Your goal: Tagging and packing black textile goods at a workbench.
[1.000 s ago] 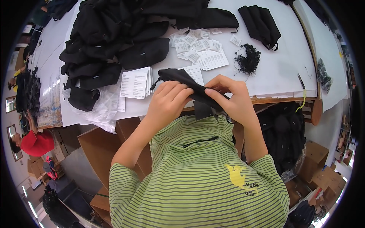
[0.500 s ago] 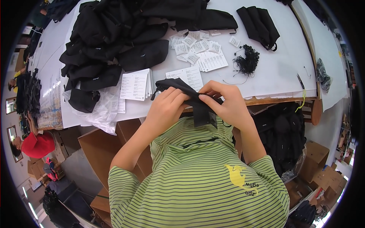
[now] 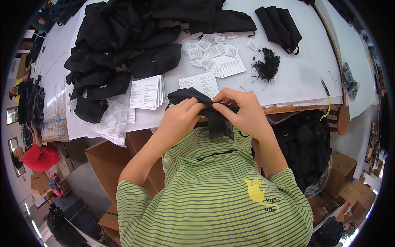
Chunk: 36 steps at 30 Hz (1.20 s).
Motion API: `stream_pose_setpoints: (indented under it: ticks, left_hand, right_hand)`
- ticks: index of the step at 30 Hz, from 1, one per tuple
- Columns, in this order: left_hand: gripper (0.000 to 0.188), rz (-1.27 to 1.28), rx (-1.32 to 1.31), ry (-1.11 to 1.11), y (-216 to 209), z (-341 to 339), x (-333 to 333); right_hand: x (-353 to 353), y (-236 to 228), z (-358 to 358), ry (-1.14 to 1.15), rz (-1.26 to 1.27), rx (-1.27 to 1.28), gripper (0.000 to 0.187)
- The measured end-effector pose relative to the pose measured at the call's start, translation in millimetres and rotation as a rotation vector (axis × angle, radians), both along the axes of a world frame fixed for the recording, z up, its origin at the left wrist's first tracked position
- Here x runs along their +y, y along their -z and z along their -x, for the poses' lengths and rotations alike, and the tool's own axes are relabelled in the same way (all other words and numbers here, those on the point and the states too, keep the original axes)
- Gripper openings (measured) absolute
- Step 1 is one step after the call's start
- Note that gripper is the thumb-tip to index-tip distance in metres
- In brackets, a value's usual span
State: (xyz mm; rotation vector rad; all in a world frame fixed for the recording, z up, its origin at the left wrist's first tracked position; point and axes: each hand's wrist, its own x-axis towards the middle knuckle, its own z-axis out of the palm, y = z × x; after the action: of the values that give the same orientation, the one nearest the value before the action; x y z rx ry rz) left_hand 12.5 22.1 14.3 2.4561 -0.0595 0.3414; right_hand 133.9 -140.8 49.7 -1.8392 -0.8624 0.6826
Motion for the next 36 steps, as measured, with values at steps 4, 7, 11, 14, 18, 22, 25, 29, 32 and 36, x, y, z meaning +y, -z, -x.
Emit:
stream_pose_setpoints:
  ticks: [4,7,11,14,18,22,25,29,32,36]
  left_hand:
    - [0.026,-0.051,-0.035,0.042,-2,1,2]
    - [0.023,-0.106,-0.061,0.070,-1,2,3]
    - [0.021,-0.151,-0.041,0.061,-3,3,3]
    - [0.019,-0.004,-0.002,-0.050,-12,2,7]
    - [0.016,0.314,0.120,-0.123,-22,5,16]
    - [0.022,0.401,0.143,-0.143,-17,1,15]
    - [0.023,0.399,0.135,-0.153,-20,2,18]
    - [0.017,0.365,0.201,-0.218,-34,9,38]
    - [0.029,0.511,0.417,-0.170,-41,19,40]
    - [0.026,0.462,0.429,-0.112,-28,33,43]
  right_hand:
    - [-2,3,-1,-0.016,-0.025,0.020,0.012]
    - [-2,0,-2,-0.025,-0.002,0.037,0.011]
    - [-1,6,-6,-0.022,-0.040,0.149,0.012]
    - [-9,16,-20,0.067,-0.325,0.625,0.041]
    - [-32,50,-17,-0.047,-0.244,0.519,0.076]
    - [-28,59,-1,-0.180,-0.022,0.509,0.078]
    - [-33,75,2,0.011,-0.100,0.644,0.077]
    - [-50,44,-28,-0.120,-0.558,0.658,0.084]
    - [-64,31,-39,0.081,-0.346,0.472,0.073]
    - [-82,31,-55,0.338,-0.138,0.178,0.041]
